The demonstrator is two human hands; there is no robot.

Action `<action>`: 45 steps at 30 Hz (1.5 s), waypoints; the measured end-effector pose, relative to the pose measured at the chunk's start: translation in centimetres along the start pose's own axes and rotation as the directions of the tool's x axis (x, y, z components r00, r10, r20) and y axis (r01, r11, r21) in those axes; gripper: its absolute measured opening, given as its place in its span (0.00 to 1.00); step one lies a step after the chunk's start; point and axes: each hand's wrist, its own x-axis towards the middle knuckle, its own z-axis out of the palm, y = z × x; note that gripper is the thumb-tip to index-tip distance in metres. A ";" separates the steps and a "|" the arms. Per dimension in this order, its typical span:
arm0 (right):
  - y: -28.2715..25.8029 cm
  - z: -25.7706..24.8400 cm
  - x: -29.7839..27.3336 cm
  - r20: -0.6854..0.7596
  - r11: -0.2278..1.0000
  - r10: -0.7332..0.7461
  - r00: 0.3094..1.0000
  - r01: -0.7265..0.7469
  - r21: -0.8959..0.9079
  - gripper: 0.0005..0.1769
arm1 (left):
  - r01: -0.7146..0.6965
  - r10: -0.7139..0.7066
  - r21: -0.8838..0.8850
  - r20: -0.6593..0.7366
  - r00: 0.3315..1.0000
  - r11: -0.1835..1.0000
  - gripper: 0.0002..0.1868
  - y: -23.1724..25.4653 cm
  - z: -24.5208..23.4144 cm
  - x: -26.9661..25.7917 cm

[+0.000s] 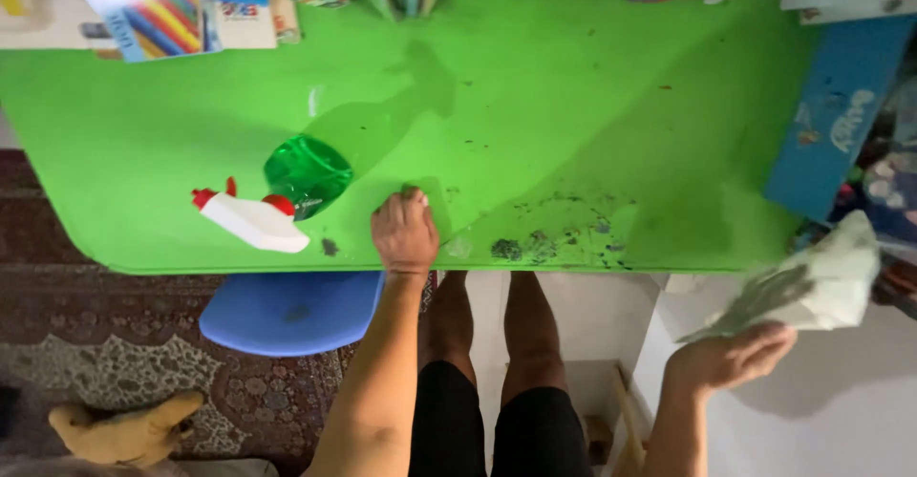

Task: Cleaning a green desk by spraying it with cleaner, wiping it with a paper towel, and organizing drawings and books.

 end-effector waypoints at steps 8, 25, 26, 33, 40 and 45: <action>4.0 16.0 -8.1 0.347 0.944 0.235 0.908 -0.298 0.140 0.35 | 0.042 -0.041 -0.009 0.027 0.999 0.999 0.07 0.4 -0.8 0.5; 1.4 23.0 -2.6 0.585 0.616 -0.313 0.748 0.629 -0.475 0.30 | 0.045 -0.048 -0.173 -0.012 0.999 0.984 0.07 0.0 -1.2 0.3; 1.2 23.0 -2.7 0.588 0.591 -0.318 0.744 0.640 -0.491 0.30 | 0.030 -0.040 -0.204 -0.043 0.998 0.979 0.07 -0.2 -1.3 0.3; 0.1 23.3 -3.0 0.600 0.556 -0.301 0.741 0.648 -0.521 0.30 | 0.494 -0.466 -0.512 0.193 0.863 0.703 0.05 1.3 -2.0 1.4; -0.5 23.3 -3.1 0.603 0.545 -0.269 0.751 0.635 -0.547 0.31 | 0.366 -0.349 -0.652 0.163 0.923 0.664 0.03 6.1 1.5 5.1; -0.3 23.3 -2.9 0.609 0.533 -0.253 0.752 0.633 -0.561 0.32 | 0.510 -0.448 -0.536 0.253 0.857 0.673 0.09 8.2 0.5 7.1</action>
